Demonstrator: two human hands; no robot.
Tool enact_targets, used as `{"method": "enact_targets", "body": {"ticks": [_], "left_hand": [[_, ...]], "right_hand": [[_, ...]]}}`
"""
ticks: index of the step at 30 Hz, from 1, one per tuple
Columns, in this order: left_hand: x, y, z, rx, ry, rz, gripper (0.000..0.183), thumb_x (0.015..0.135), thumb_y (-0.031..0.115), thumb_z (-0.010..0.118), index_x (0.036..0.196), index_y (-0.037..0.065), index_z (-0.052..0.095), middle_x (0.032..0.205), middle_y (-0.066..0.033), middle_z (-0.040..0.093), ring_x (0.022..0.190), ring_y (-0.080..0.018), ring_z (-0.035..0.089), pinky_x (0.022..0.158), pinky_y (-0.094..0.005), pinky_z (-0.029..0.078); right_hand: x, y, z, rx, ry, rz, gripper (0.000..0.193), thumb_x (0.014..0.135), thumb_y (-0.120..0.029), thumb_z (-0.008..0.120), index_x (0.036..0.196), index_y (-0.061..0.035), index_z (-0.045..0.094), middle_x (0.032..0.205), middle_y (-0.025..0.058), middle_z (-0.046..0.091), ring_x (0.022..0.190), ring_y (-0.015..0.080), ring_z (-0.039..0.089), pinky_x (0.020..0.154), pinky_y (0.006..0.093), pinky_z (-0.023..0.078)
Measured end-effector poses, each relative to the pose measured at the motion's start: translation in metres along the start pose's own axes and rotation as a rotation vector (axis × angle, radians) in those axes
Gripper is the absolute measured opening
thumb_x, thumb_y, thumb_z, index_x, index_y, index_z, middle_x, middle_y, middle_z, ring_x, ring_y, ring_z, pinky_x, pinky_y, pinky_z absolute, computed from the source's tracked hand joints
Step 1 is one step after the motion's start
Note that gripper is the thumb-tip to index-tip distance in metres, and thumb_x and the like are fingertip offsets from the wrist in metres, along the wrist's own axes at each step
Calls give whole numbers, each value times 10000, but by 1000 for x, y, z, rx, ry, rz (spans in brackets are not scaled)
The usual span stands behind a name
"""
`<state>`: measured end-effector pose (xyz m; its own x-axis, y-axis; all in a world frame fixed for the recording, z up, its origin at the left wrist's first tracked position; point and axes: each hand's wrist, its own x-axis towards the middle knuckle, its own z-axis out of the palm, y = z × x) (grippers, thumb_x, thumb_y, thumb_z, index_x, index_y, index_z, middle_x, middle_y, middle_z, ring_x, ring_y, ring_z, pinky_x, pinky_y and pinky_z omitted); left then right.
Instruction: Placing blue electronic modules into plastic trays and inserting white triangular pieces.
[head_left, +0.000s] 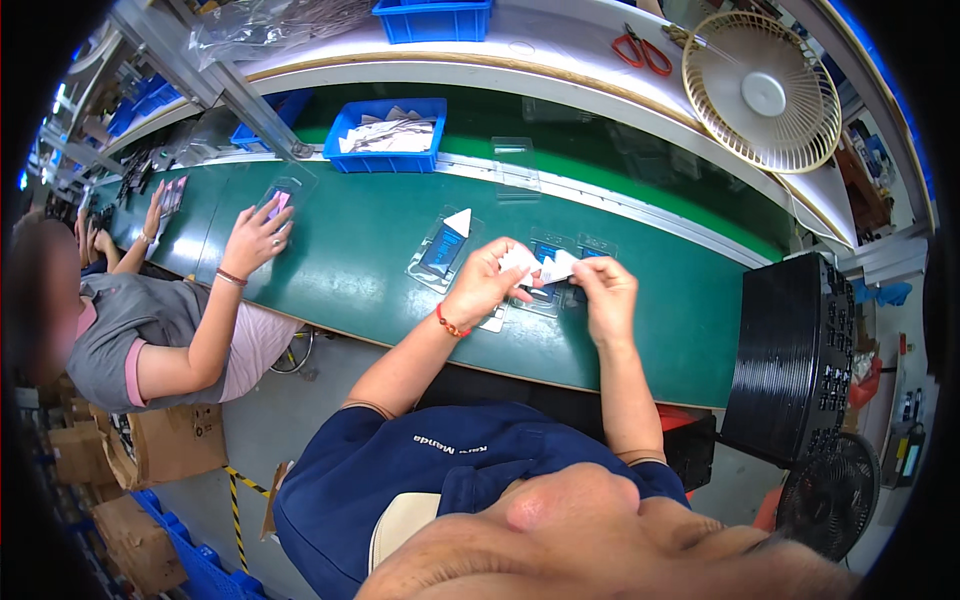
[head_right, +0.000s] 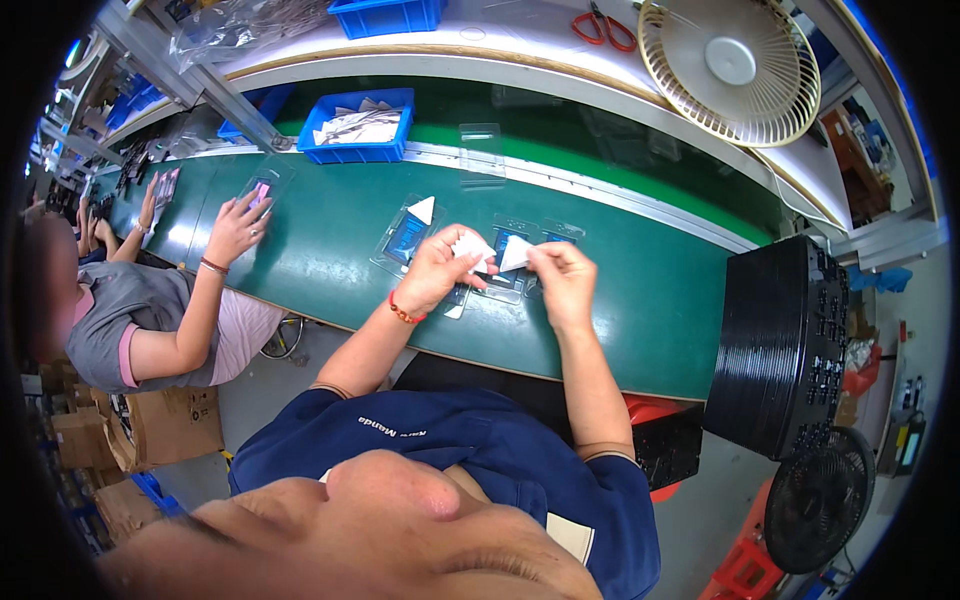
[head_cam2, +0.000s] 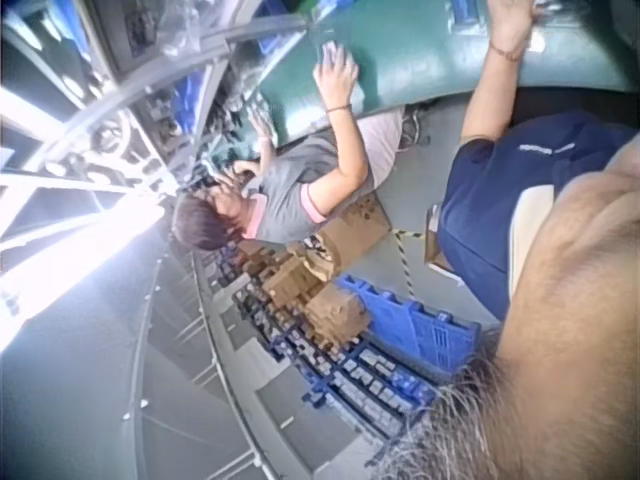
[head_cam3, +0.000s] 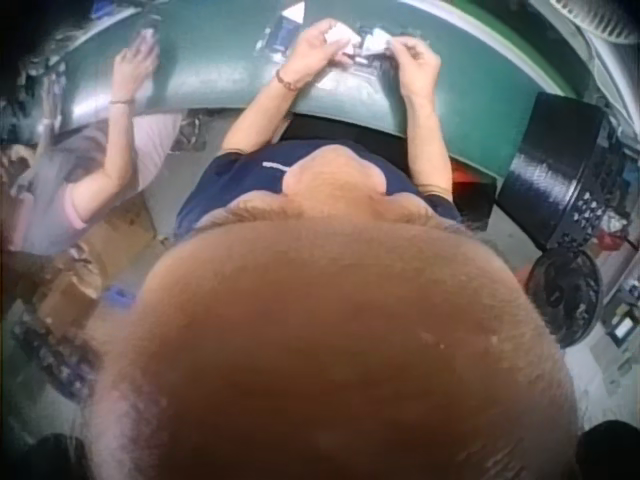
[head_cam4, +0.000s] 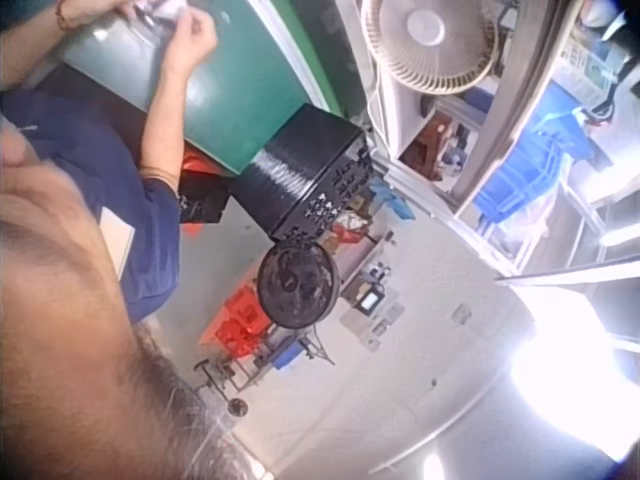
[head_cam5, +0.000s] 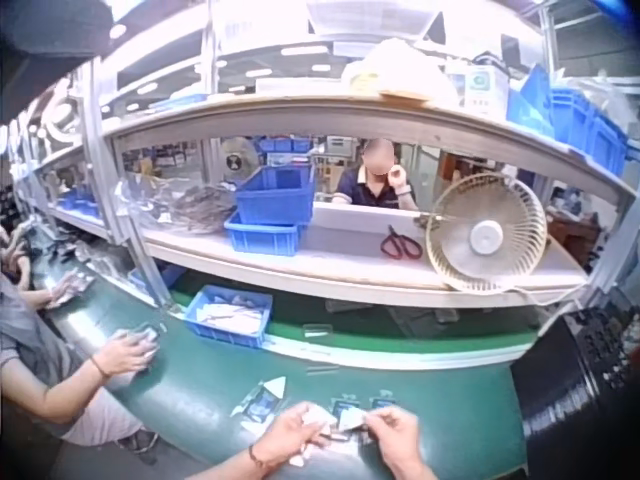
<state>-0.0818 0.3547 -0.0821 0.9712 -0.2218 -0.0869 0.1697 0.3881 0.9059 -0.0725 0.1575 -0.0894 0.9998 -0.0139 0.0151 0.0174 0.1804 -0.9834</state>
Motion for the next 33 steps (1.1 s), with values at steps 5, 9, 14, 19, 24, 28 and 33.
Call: {"method": "enact_targets", "body": {"ticks": [5,9,14,19,24,28,33], "left_hand": [[42,62,-65,820,405,610,104,915,42,514,970,-5,589,876,-108,650,700,-168,637,623,-301,521],[97,112,-168,1528,789,857,212,908,79,510,1095,32,599,987,-176,641,882,-360,618,745,-421,499],[116,95,-201,1764,772,804,425,885,125,533,1290,10,478,1262,-284,507,1152,-462,477,973,-502,400],[15,32,-78,1726,78,605,684,807,431,630,1337,38,448,1376,-257,407,1310,-416,346,1079,-533,253],[-33,-7,-49,1763,112,359,951,710,702,604,1380,55,408,1447,-235,321,1378,-410,230,1081,-634,128],[-36,-12,-54,1734,286,487,867,719,644,639,1302,21,484,1247,-209,479,1247,-388,388,1039,-607,243],[-46,-2,-72,1624,454,571,650,703,462,740,1130,-4,588,1026,-159,527,971,-335,509,898,-480,401]], "right_hand": [[7,-6,-40,-440,173,-418,44,799,10,686,823,-16,659,801,69,674,723,156,626,682,271,493],[10,-11,-50,-1073,7,-979,135,697,-34,737,807,-49,660,813,55,673,785,236,626,735,350,462],[3,-3,-52,-1183,-216,-945,208,682,-129,773,841,-53,663,858,59,664,878,245,612,773,372,445],[-4,-11,-52,-1219,-381,-738,694,616,-478,784,1180,-117,605,1237,134,556,1186,341,478,984,507,355],[-3,-8,-42,-1446,-664,-544,886,652,-687,651,1392,-248,440,1503,168,270,1401,385,203,1112,615,107],[-9,0,-39,-1454,-652,-512,817,710,-650,635,1401,-270,421,1503,172,261,1394,410,190,1075,668,122],[-35,12,-5,-1451,-656,-481,811,767,-590,631,1434,-215,365,1509,211,212,1396,435,151,1057,688,111]]}}
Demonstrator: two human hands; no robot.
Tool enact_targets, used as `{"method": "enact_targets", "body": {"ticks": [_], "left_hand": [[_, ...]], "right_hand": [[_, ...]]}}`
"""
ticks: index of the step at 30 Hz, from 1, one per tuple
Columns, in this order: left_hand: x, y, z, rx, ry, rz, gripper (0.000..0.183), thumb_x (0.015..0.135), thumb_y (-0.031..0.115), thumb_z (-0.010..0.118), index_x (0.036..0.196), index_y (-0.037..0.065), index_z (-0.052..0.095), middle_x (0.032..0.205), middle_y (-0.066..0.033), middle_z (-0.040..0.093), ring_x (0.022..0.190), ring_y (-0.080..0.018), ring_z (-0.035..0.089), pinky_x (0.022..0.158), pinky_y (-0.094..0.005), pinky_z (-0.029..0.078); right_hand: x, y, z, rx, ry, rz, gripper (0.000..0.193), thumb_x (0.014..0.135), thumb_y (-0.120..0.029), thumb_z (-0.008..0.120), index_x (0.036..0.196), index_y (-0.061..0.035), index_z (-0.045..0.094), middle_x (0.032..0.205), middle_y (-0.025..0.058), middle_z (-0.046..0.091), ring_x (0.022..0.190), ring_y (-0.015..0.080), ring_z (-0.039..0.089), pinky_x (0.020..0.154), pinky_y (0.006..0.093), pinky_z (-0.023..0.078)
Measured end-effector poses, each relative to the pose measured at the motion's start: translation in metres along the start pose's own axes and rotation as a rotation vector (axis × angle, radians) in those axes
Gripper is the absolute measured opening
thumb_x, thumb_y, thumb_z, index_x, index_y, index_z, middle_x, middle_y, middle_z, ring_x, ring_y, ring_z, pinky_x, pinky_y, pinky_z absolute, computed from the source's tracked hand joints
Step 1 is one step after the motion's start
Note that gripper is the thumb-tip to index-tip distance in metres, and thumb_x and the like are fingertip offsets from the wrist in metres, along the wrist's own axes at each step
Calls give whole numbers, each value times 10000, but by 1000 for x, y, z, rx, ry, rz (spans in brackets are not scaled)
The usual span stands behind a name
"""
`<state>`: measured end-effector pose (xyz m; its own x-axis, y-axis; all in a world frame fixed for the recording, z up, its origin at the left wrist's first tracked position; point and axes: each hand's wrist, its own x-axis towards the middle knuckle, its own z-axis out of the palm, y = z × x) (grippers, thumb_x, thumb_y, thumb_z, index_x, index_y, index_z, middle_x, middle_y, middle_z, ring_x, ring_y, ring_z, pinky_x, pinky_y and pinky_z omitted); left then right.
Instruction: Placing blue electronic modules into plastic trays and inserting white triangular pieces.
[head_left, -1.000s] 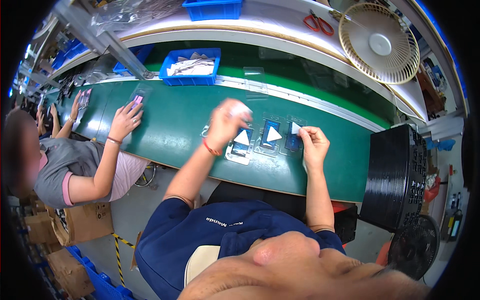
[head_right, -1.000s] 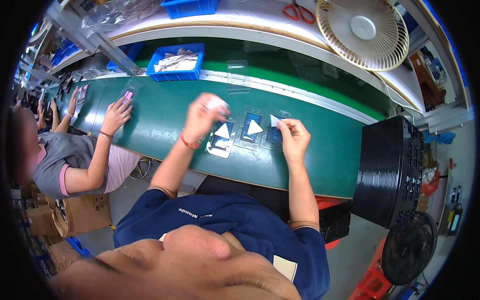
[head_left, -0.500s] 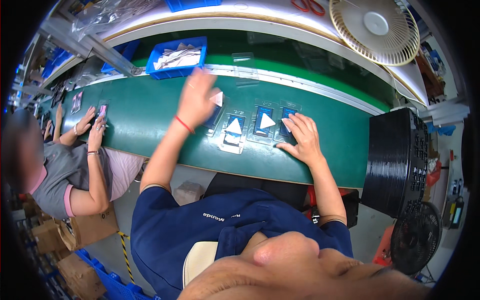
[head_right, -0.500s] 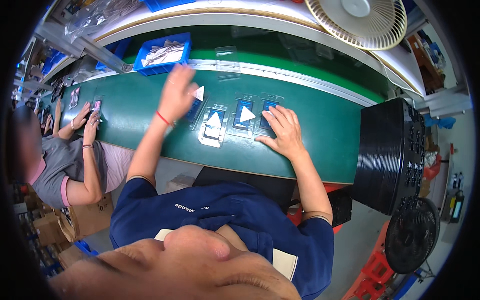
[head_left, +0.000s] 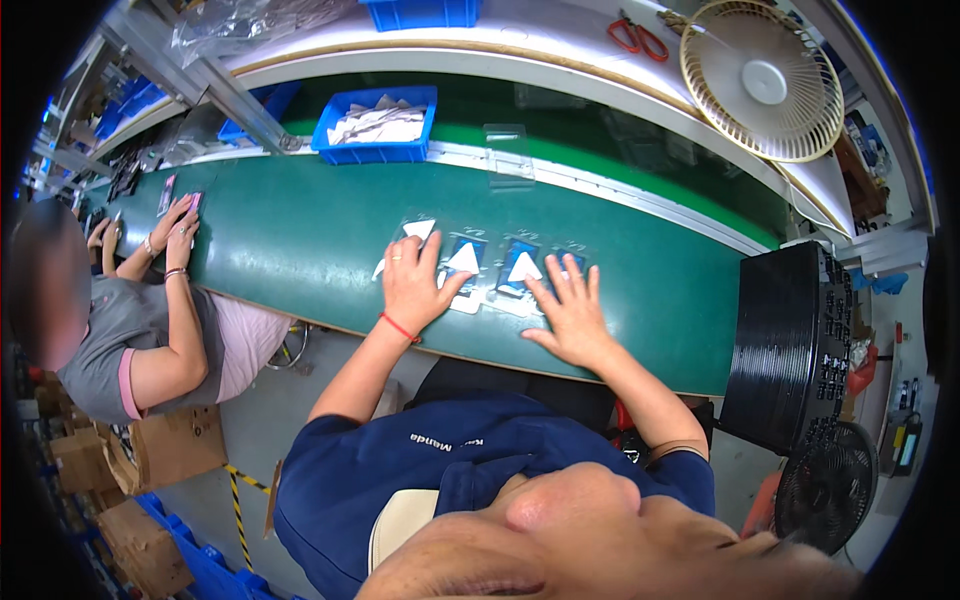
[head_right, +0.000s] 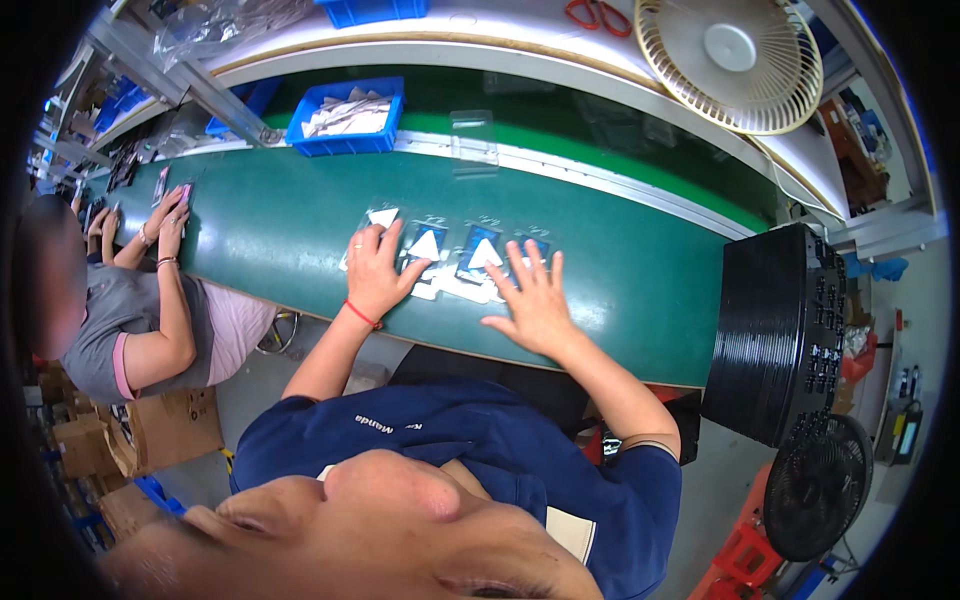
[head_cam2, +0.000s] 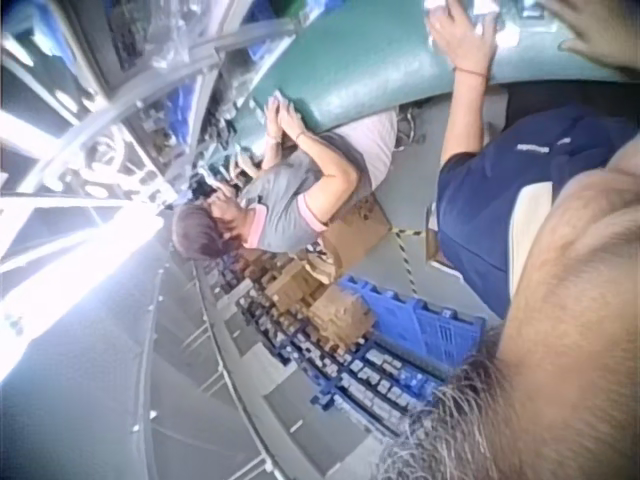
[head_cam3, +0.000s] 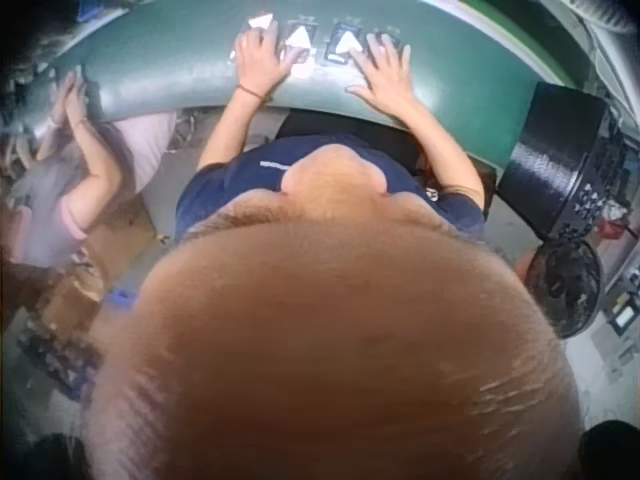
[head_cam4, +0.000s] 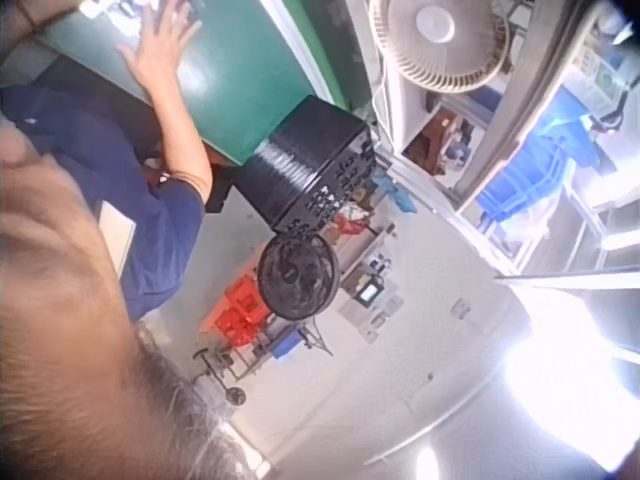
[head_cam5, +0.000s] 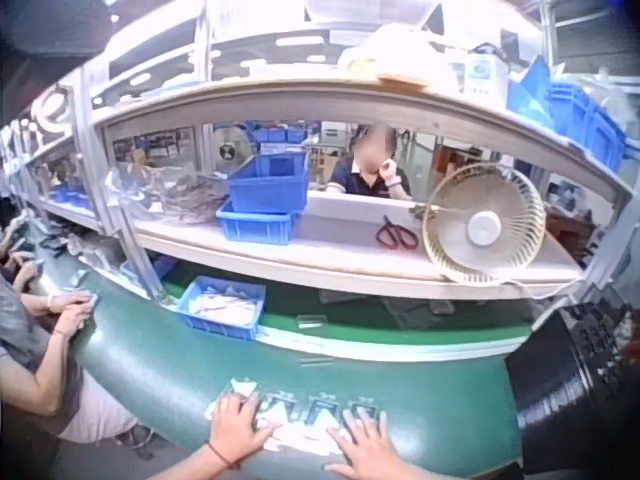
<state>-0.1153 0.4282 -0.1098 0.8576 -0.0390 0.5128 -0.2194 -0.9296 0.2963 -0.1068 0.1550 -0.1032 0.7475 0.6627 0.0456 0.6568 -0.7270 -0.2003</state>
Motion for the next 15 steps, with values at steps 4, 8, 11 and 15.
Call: {"method": "enact_targets", "body": {"ticks": [4,8,11,15], "left_hand": [[-6,-54,-9,34,74,-54,524,698,336,766,1066,-10,627,1004,-166,555,956,-343,512,858,-448,410],[-7,-147,-34,96,84,-158,487,728,305,750,1092,4,631,1080,-205,564,1033,-373,500,921,-444,399],[-7,-240,-46,166,98,-191,473,749,304,733,1119,27,635,1106,-211,563,1061,-371,497,943,-449,389],[-16,-335,-76,206,25,-261,460,790,295,712,1144,14,623,1120,-221,561,1100,-378,491,979,-447,373]], "right_hand": [[41,-46,21,7,12,-50,842,802,-654,538,1456,-168,323,1523,212,186,1405,434,130,1046,702,78],[113,-105,39,63,44,-161,854,824,-658,492,1465,-128,299,1522,218,193,1403,437,142,1051,691,55],[170,-146,43,150,32,-236,845,829,-606,528,1466,-108,283,1516,246,184,1400,437,158,1061,675,64],[207,-161,68,561,337,-348,846,790,-457,671,1447,-79,294,1481,293,205,1376,447,197,1089,577,179]]}}
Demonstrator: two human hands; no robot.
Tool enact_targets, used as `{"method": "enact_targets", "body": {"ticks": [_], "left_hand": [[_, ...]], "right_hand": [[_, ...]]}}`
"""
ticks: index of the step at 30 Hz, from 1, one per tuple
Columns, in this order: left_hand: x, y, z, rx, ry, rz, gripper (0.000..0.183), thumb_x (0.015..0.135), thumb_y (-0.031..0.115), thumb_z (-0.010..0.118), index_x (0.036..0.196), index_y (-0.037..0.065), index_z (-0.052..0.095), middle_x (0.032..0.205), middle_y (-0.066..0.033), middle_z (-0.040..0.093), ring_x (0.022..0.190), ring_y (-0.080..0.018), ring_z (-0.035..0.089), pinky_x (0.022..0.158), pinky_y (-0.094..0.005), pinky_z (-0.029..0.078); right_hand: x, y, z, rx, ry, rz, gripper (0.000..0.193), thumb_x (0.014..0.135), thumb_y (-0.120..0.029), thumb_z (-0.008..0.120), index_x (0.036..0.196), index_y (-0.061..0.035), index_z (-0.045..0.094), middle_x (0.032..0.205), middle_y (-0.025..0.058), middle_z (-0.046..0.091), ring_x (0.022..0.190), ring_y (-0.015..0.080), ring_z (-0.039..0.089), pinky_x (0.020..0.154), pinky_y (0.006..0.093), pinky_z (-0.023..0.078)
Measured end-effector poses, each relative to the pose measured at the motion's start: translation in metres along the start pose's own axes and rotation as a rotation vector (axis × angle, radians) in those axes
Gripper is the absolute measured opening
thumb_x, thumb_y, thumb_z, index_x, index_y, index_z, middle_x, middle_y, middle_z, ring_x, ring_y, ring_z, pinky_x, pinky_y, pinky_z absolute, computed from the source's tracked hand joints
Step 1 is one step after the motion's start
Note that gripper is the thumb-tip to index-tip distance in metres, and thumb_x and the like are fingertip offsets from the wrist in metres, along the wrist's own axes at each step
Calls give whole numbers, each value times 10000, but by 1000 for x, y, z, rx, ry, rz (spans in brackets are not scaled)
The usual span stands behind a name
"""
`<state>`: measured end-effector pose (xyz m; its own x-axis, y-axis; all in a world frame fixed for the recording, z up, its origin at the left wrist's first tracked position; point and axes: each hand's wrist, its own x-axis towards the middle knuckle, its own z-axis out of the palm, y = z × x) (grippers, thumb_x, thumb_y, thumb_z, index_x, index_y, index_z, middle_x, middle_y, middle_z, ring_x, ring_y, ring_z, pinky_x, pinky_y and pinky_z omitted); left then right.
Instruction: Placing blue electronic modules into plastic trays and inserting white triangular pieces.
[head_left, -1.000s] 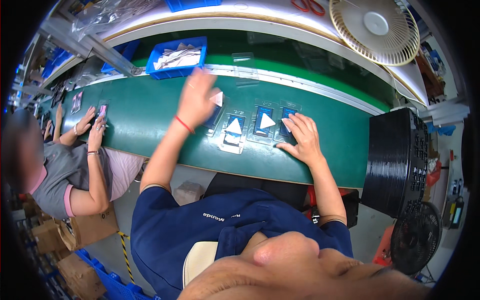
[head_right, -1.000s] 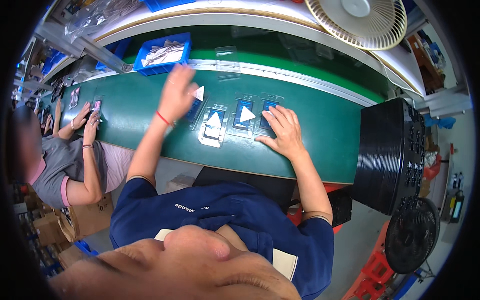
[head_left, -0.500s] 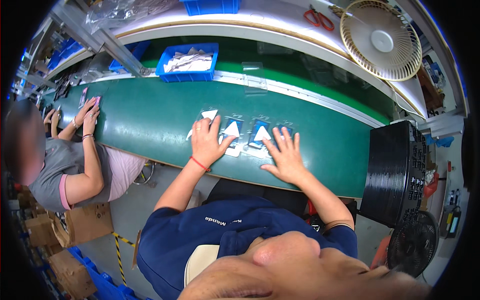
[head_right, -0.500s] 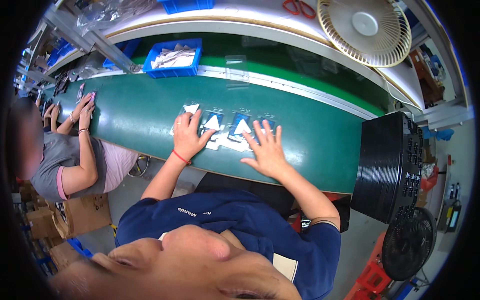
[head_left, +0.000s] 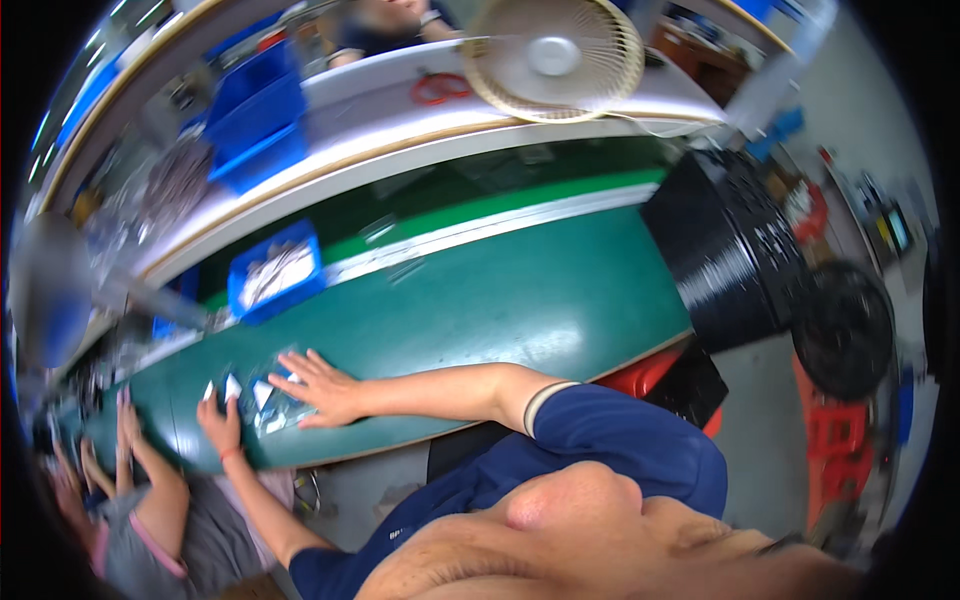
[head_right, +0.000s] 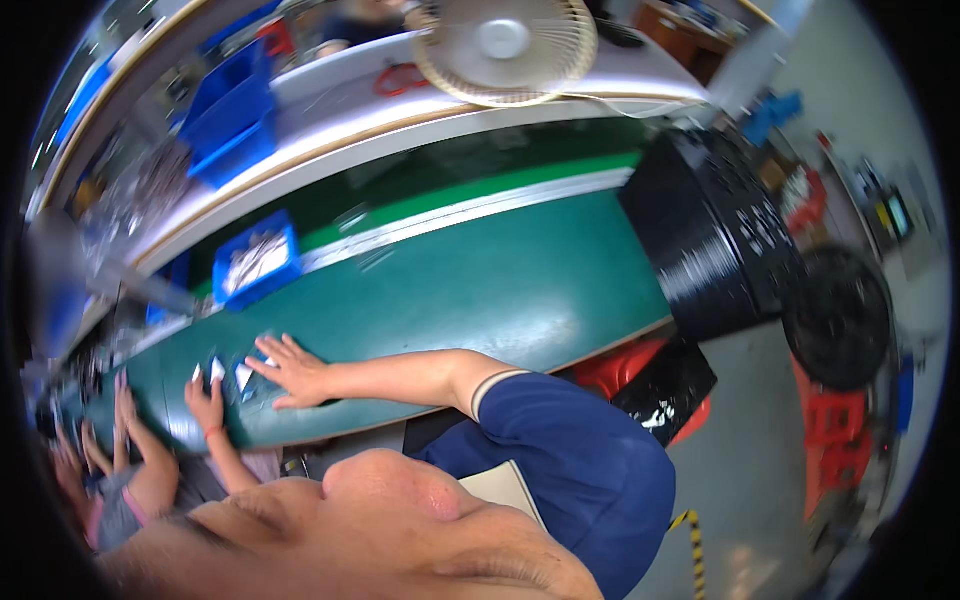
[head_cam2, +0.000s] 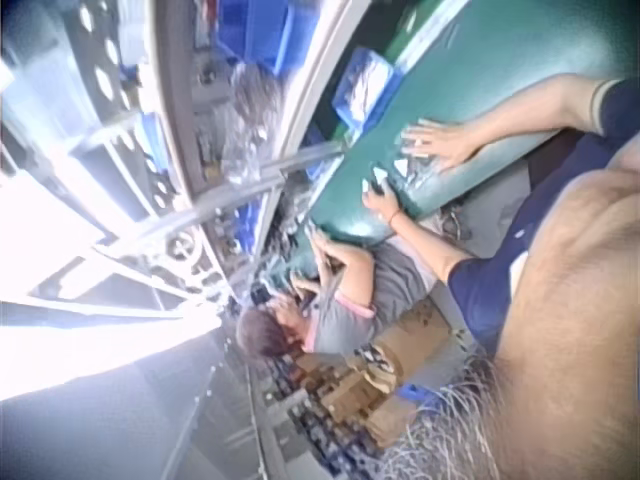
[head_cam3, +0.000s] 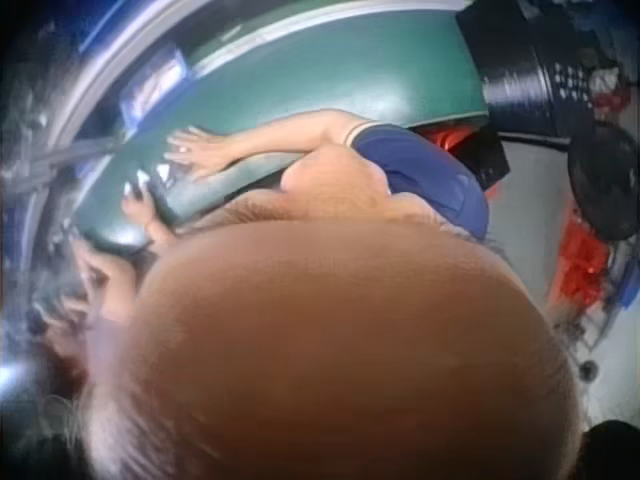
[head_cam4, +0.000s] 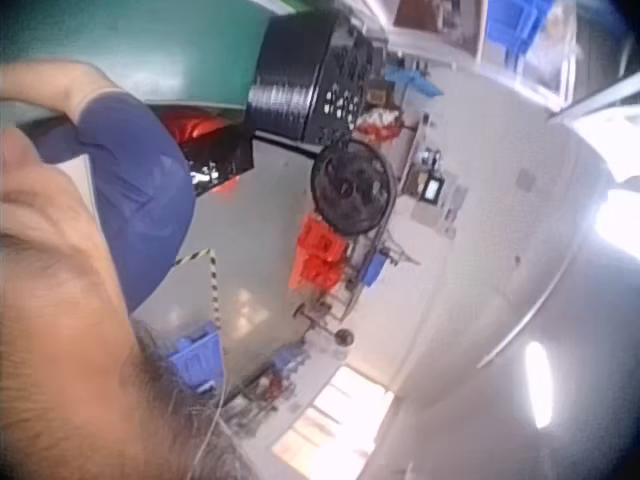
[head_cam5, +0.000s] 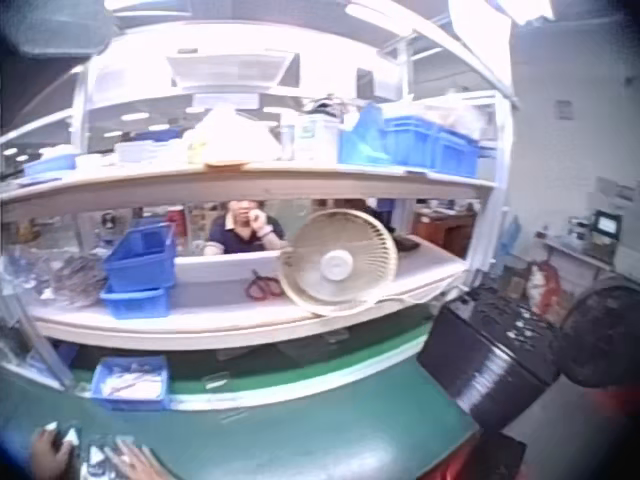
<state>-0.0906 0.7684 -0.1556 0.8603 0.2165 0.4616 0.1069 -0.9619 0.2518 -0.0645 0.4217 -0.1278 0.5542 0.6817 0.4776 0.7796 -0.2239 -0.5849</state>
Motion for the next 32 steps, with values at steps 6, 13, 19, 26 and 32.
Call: {"method": "enact_targets", "body": {"ticks": [6,13,19,26,32], "left_hand": [[8,19,-21,147,218,68,390,862,279,656,1100,-28,619,1048,-218,600,978,-384,562,856,-450,448],[8,253,-10,-294,-7,749,302,798,144,686,1051,-4,613,1005,-199,602,979,-362,565,883,-460,444],[-16,384,23,-647,-269,1260,327,732,141,722,1012,7,621,926,-138,612,893,-308,598,857,-443,474],[-36,403,34,-744,-367,1216,265,717,100,723,952,12,637,911,-137,616,891,-314,602,823,-416,484],[-30,395,40,-706,-361,1110,220,734,71,707,935,5,648,924,-149,626,918,-327,604,843,-426,479]], "right_hand": [[-96,29,-165,-462,166,161,729,689,-306,757,1302,-60,449,1288,186,450,1192,381,423,1008,560,306],[-285,-31,-423,-1550,516,684,494,628,-111,751,1089,-28,593,1105,169,576,1060,357,536,913,458,425],[-348,-59,-507,-1113,361,1147,279,713,-131,747,948,-6,663,993,193,646,970,356,613,832,418,491],[-330,-115,-538,-1116,548,1083,254,748,-155,719,943,0,665,875,188,671,835,306,657,750,370,512],[-347,-198,-457,-873,929,1055,247,769,-166,718,967,-26,674,781,44,660,717,121,629,698,275,501]]}}
